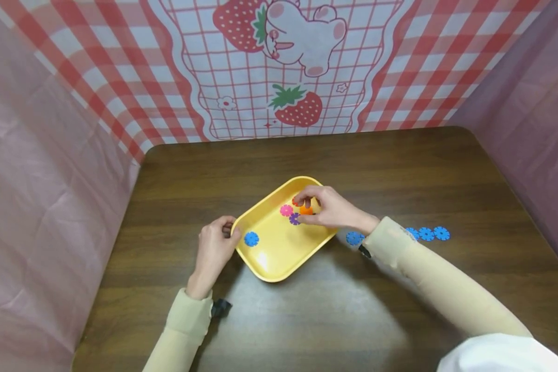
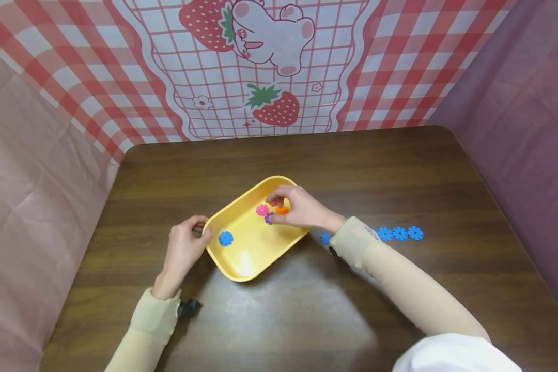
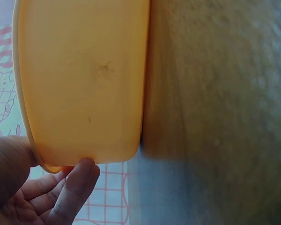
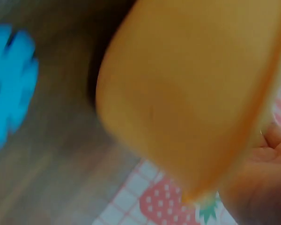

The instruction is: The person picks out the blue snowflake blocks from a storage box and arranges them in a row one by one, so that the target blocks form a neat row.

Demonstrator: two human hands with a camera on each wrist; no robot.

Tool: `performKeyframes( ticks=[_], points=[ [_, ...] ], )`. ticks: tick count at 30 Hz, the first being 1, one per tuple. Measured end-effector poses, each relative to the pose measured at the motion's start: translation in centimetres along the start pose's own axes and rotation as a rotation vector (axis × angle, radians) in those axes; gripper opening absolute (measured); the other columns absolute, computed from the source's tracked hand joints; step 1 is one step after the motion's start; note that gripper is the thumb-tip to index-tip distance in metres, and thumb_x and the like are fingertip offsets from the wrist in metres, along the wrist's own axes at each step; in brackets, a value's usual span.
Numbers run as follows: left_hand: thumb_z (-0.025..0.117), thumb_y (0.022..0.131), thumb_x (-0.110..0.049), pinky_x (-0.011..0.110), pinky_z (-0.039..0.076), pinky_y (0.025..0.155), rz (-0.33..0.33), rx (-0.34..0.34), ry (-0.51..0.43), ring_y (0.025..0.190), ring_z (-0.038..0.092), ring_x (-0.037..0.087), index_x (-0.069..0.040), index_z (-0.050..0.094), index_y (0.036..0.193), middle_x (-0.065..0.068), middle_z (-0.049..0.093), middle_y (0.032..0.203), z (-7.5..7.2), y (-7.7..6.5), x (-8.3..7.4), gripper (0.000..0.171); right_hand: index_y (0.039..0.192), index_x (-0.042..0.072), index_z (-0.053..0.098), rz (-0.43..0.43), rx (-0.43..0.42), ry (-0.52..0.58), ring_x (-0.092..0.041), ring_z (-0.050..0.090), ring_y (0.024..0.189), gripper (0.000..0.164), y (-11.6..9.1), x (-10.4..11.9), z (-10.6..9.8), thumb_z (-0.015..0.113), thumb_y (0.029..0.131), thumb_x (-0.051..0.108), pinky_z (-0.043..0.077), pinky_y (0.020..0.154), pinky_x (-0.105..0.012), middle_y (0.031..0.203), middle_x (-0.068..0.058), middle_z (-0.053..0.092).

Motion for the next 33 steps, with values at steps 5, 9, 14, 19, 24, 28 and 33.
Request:
performKeyframes(
  ticks=[5,9,14,19,24,28,33],
  points=[
    [0.070,0.082,-0.006,0.046,0.053,0.076,-0.004,0.005,-0.001,0.075,0.070,0.026,0.004,0.072,0.096,0.014,0.073,0.086,0.0,0.0,0.0,0.017,0.105,-0.005,0.068,-0.020,0.007,0.011,-0.027,0.060,0.086,0.033,1.1,0.5,2.6,0.081,0.078,0.009,0.050,0.082,-0.045,0.093,-0.014,0.067],
    [0.070,0.082,-0.006,0.047,0.051,0.077,-0.003,0.005,-0.001,0.075,0.070,0.026,0.003,0.072,0.096,0.014,0.073,0.086,0.0,0.0,0.0,0.017,0.104,-0.005,0.069,-0.006,0.020,0.007,-0.027,0.061,0.087,0.033,1.9,0.9,4.3,0.080,0.077,0.010,0.049,0.083,-0.041,0.094,-0.015,0.068],
    [0.070,0.082,-0.007,0.048,0.051,0.078,-0.004,0.002,0.002,0.076,0.070,0.026,0.003,0.072,0.096,0.014,0.073,0.086,0.0,0.1,0.1,0.017,0.104,-0.004,0.070,0.023,0.074,-0.013,-0.022,0.059,0.087,0.034,2.9,1.1,6.2,0.081,0.078,0.013,0.049,0.082,-0.034,0.095,-0.012,0.068],
    [0.070,0.082,-0.006,0.047,0.052,0.076,0.000,0.005,-0.001,0.075,0.070,0.026,0.003,0.072,0.095,0.014,0.073,0.085,0.0,0.0,0.1,0.016,0.105,-0.001,0.069,0.024,0.125,-0.043,-0.020,0.057,0.086,0.034,3.9,1.6,7.6,0.083,0.078,0.016,0.048,0.080,-0.029,0.095,-0.009,0.066],
    [0.070,0.081,-0.005,0.046,0.053,0.075,0.006,0.010,0.001,0.075,0.070,0.026,0.003,0.072,0.096,0.014,0.073,0.085,0.1,0.0,0.1,0.017,0.108,-0.002,0.068,0.050,0.196,-0.062,-0.022,0.059,0.089,0.037,4.6,2.5,8.6,0.082,0.079,0.017,0.048,0.080,-0.028,0.096,-0.010,0.066],
    [0.069,0.081,-0.005,0.046,0.054,0.074,0.003,0.011,-0.004,0.075,0.071,0.026,0.003,0.072,0.096,0.014,0.073,0.085,0.1,0.0,0.1,0.017,0.111,-0.002,0.068,0.095,0.245,-0.092,-0.022,0.059,0.091,0.039,4.6,3.1,9.3,0.081,0.081,0.018,0.048,0.082,-0.029,0.099,-0.009,0.066],
    [0.068,0.081,-0.004,0.045,0.056,0.073,0.010,0.006,-0.008,0.076,0.071,0.026,0.004,0.072,0.096,0.015,0.073,0.086,0.0,0.0,0.1,0.017,0.112,-0.001,0.068,0.127,0.247,-0.138,-0.019,0.060,0.093,0.038,4.7,3.6,10.3,0.080,0.082,0.020,0.049,0.087,-0.030,0.101,-0.009,0.066]
  ],
)
Point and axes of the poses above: each hand's wrist, its own y-axis towards the middle knuckle, its own z-axis out of the palm, x = y × z, the point moved 4 cm from there along y, towards the middle knuckle
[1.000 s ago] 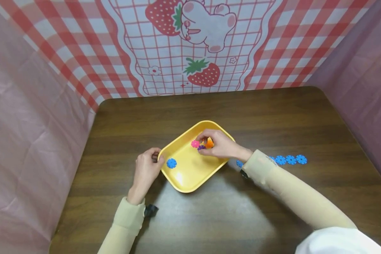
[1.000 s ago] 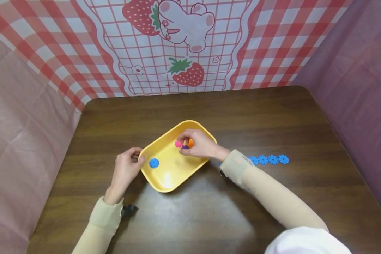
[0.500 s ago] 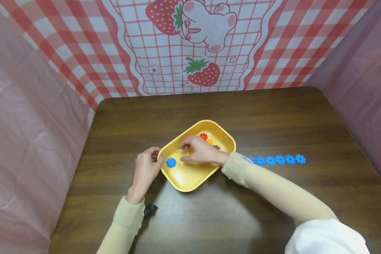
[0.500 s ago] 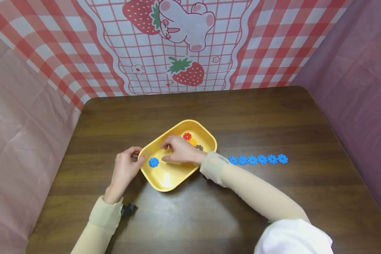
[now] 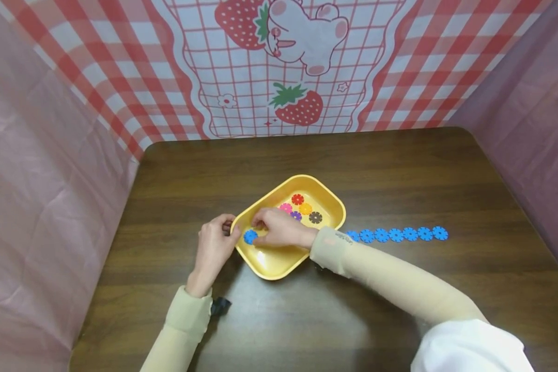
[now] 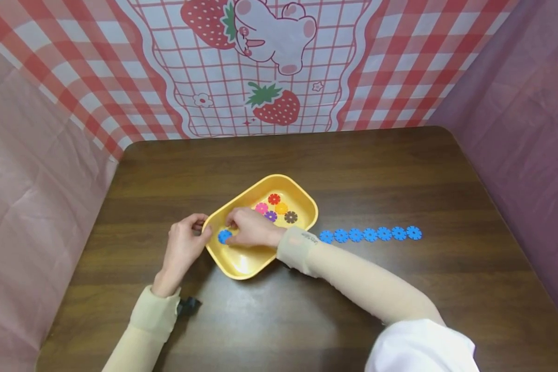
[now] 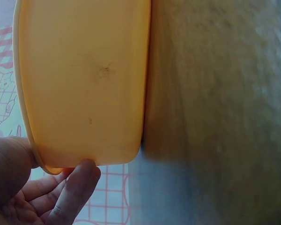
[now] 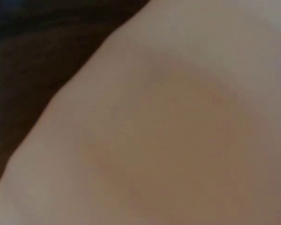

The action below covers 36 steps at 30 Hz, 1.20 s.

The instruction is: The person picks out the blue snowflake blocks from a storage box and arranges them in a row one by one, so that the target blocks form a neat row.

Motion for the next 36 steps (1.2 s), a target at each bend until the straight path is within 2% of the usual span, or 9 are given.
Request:
performKeyframes(
  ticks=[7,14,19,23,30,36],
  points=[
    [0.068,0.082,-0.004,0.044,0.056,0.071,0.004,0.001,0.004,0.076,0.071,0.025,0.004,0.072,0.096,0.015,0.073,0.086,0.0,0.0,0.0,0.017,0.112,0.002,0.068,0.050,0.011,-0.090,-0.016,0.059,0.092,0.039,0.5,0.6,0.9,0.081,0.083,0.025,0.049,0.087,-0.029,0.102,-0.005,0.065],
    [0.068,0.081,-0.003,0.045,0.056,0.071,0.009,-0.005,0.005,0.075,0.071,0.025,0.003,0.072,0.096,0.014,0.073,0.085,0.0,0.0,0.0,0.017,0.109,0.003,0.070,0.040,0.008,-0.121,-0.015,0.058,0.088,0.038,0.7,0.7,1.3,0.081,0.083,0.027,0.050,0.082,-0.027,0.100,-0.003,0.064],
    [0.069,0.080,-0.003,0.045,0.055,0.072,0.012,-0.008,0.009,0.075,0.071,0.025,0.003,0.072,0.095,0.014,0.073,0.085,0.0,0.0,0.0,0.016,0.105,0.004,0.072,0.030,0.016,-0.172,-0.015,0.056,0.082,0.030,0.8,0.9,1.4,0.079,0.085,0.024,0.049,0.077,-0.026,0.095,-0.002,0.063],
    [0.069,0.081,-0.003,0.045,0.055,0.072,0.012,-0.006,0.011,0.076,0.071,0.025,0.003,0.072,0.096,0.014,0.073,0.086,0.1,0.0,0.0,0.017,0.096,0.006,0.072,0.017,0.021,-0.221,-0.014,0.054,0.073,0.020,1.0,1.0,1.4,0.077,0.086,0.023,0.046,0.067,-0.024,0.083,0.002,0.061],
    [0.069,0.080,-0.003,0.045,0.056,0.072,0.007,-0.007,0.007,0.075,0.071,0.025,0.004,0.072,0.096,0.014,0.073,0.086,0.1,0.0,-0.1,0.018,0.080,0.010,0.066,0.004,0.012,-0.204,-0.012,0.049,0.061,0.014,1.2,1.0,1.4,0.076,0.084,0.020,0.038,0.055,-0.023,0.067,0.003,0.053],
    [0.068,0.080,-0.004,0.046,0.055,0.074,0.003,-0.006,0.011,0.075,0.072,0.025,0.003,0.073,0.095,0.014,0.073,0.085,0.1,0.0,0.0,0.017,0.079,0.011,0.065,0.000,0.016,-0.183,-0.010,0.047,0.056,0.015,1.2,0.9,1.5,0.076,0.083,0.021,0.036,0.052,-0.022,0.063,0.005,0.050]
  ],
)
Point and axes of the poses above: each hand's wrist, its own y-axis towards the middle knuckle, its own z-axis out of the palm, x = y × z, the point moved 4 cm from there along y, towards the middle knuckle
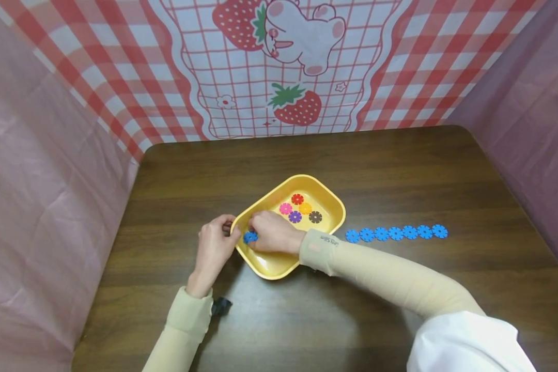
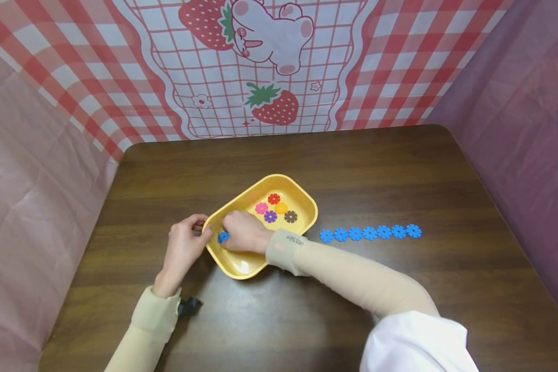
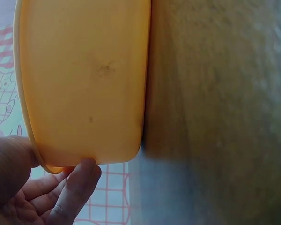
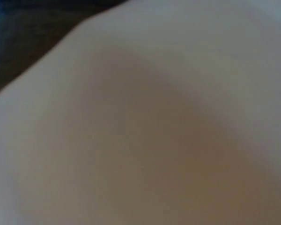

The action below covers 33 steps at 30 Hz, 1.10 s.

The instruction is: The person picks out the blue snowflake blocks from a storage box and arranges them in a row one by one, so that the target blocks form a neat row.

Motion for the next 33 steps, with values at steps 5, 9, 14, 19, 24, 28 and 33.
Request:
performKeyframes(
  ticks=[5,9,14,19,24,28,33],
  points=[
    [0.068,0.080,-0.003,0.045,0.055,0.073,0.004,-0.002,0.000,0.075,0.071,0.025,0.003,0.072,0.095,0.014,0.073,0.085,-0.1,0.1,0.1,0.017,0.083,0.010,0.067,0.002,-0.018,0.030,-0.010,0.045,0.056,0.017,-0.2,-0.1,-0.5,0.078,0.082,0.023,0.034,0.051,-0.022,0.063,0.004,0.049],
    [0.068,0.080,-0.003,0.045,0.055,0.072,0.010,-0.006,-0.007,0.075,0.071,0.025,0.003,0.072,0.095,0.014,0.073,0.084,-0.1,0.1,0.1,0.017,0.089,0.007,0.069,0.026,-0.034,0.057,-0.011,0.049,0.061,0.022,-0.7,-0.6,-1.2,0.080,0.081,0.025,0.037,0.053,-0.022,0.068,0.003,0.053],
    [0.068,0.080,-0.002,0.044,0.055,0.072,0.005,-0.005,-0.017,0.074,0.070,0.025,0.003,0.072,0.095,0.013,0.073,0.084,0.0,0.1,0.1,0.016,0.096,0.005,0.071,0.035,-0.084,0.086,-0.013,0.055,0.069,0.027,-1.9,-1.7,-2.5,0.080,0.079,0.023,0.046,0.063,-0.024,0.077,0.001,0.062],
    [0.067,0.080,-0.002,0.045,0.054,0.072,0.013,-0.006,-0.024,0.074,0.070,0.025,0.003,0.072,0.094,0.013,0.073,0.083,0.0,0.1,0.0,0.016,0.094,0.004,0.072,-0.012,-0.163,0.086,-0.014,0.056,0.076,0.026,-3.6,-2.7,-4.3,0.080,0.077,0.022,0.049,0.072,-0.027,0.082,0.000,0.065],
    [0.067,0.079,-0.002,0.045,0.054,0.072,0.012,-0.010,-0.023,0.073,0.070,0.025,0.003,0.073,0.094,0.013,0.073,0.083,-0.1,0.0,0.1,0.016,0.091,0.004,0.071,-0.075,-0.244,0.094,-0.014,0.056,0.073,0.024,-5.4,-3.7,-5.9,0.079,0.074,0.020,0.048,0.070,-0.027,0.079,-0.001,0.065],
    [0.067,0.080,-0.002,0.045,0.054,0.073,0.010,-0.009,-0.023,0.073,0.070,0.025,0.003,0.073,0.094,0.013,0.073,0.083,-0.1,0.0,0.1,0.016,0.091,0.004,0.071,-0.116,-0.286,0.122,-0.019,0.058,0.073,0.023,-6.9,-4.5,-7.1,0.081,0.074,0.016,0.049,0.068,-0.028,0.079,-0.002,0.064],
    [0.067,0.079,-0.002,0.045,0.054,0.073,0.010,-0.011,-0.025,0.073,0.070,0.025,0.003,0.072,0.094,0.013,0.073,0.083,-0.2,0.0,0.1,0.016,0.095,0.006,0.072,-0.118,-0.304,0.125,-0.024,0.060,0.075,0.025,-9.0,-5.5,-8.8,0.083,0.074,0.015,0.052,0.067,-0.032,0.084,0.002,0.065]
  ],
)
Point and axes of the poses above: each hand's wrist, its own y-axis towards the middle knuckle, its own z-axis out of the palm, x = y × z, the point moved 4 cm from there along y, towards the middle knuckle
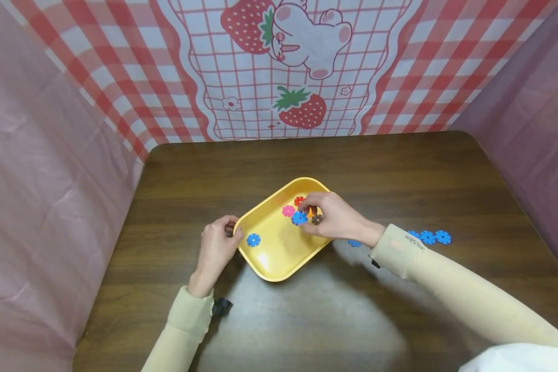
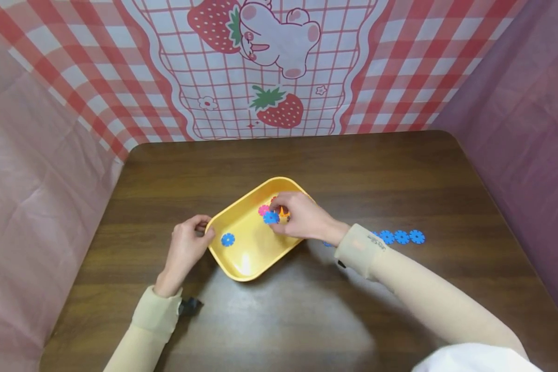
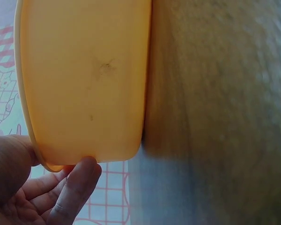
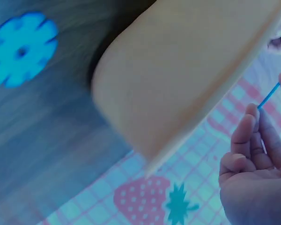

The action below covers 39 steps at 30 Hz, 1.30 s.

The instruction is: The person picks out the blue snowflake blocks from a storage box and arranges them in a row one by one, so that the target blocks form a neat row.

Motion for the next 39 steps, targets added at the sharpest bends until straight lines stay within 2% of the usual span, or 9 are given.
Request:
performKeyframes(
  ticks=[5,12,20,26,34,39],
  points=[
    [0.067,0.080,-0.001,0.045,0.055,0.072,0.005,0.001,-0.004,0.073,0.070,0.025,0.004,0.072,0.094,0.014,0.072,0.083,0.1,0.1,-0.1,0.016,0.097,0.008,0.072,0.028,-0.034,-0.006,-0.023,0.058,0.078,0.028,-2.1,-0.7,-2.4,0.084,0.074,0.016,0.054,0.069,-0.040,0.086,0.003,0.064],
    [0.068,0.079,-0.001,0.045,0.055,0.071,-0.003,0.003,0.014,0.073,0.070,0.026,0.004,0.072,0.094,0.014,0.072,0.083,-0.2,-0.2,-0.1,0.017,0.096,0.012,0.073,-0.015,-0.136,-0.038,-0.017,0.058,0.078,0.026,-5.8,-2.5,-5.2,0.085,0.073,0.014,0.050,0.069,-0.029,0.088,0.009,0.066],
    [0.068,0.079,-0.002,0.046,0.054,0.073,-0.002,0.009,0.012,0.074,0.070,0.026,0.004,0.072,0.096,0.015,0.073,0.085,0.0,0.0,-0.1,0.018,0.098,0.013,0.072,0.024,-0.235,-0.120,-0.007,0.054,0.080,0.034,-10.6,-5.1,-8.5,0.088,0.068,0.007,0.046,0.070,-0.018,0.088,0.011,0.063],
    [0.068,0.080,-0.001,0.045,0.055,0.072,-0.005,0.004,0.012,0.074,0.070,0.026,0.005,0.072,0.096,0.015,0.073,0.085,0.0,0.0,-0.1,0.018,0.099,0.012,0.073,0.039,-0.287,-0.168,-0.005,0.054,0.081,0.038,-14.1,-7.4,-10.6,0.087,0.066,0.001,0.041,0.073,-0.014,0.089,0.009,0.065],
    [0.068,0.080,-0.002,0.046,0.054,0.074,-0.016,0.010,0.010,0.075,0.070,0.027,0.005,0.072,0.097,0.015,0.073,0.085,0.0,0.0,-0.1,0.018,0.101,0.016,0.074,0.166,-0.323,-0.206,-0.004,0.056,0.085,0.041,-18.9,-10.4,-12.6,0.088,0.066,0.001,0.039,0.078,-0.012,0.093,0.008,0.067],
    [0.068,0.080,-0.002,0.046,0.054,0.073,-0.019,0.008,0.013,0.074,0.070,0.027,0.005,0.072,0.096,0.016,0.072,0.085,0.0,0.0,-0.1,0.018,0.100,0.014,0.075,0.257,-0.351,-0.226,-0.001,0.054,0.082,0.036,-21.9,-12.8,-13.3,0.087,0.068,0.002,0.037,0.074,-0.014,0.089,0.004,0.067]
  ],
)
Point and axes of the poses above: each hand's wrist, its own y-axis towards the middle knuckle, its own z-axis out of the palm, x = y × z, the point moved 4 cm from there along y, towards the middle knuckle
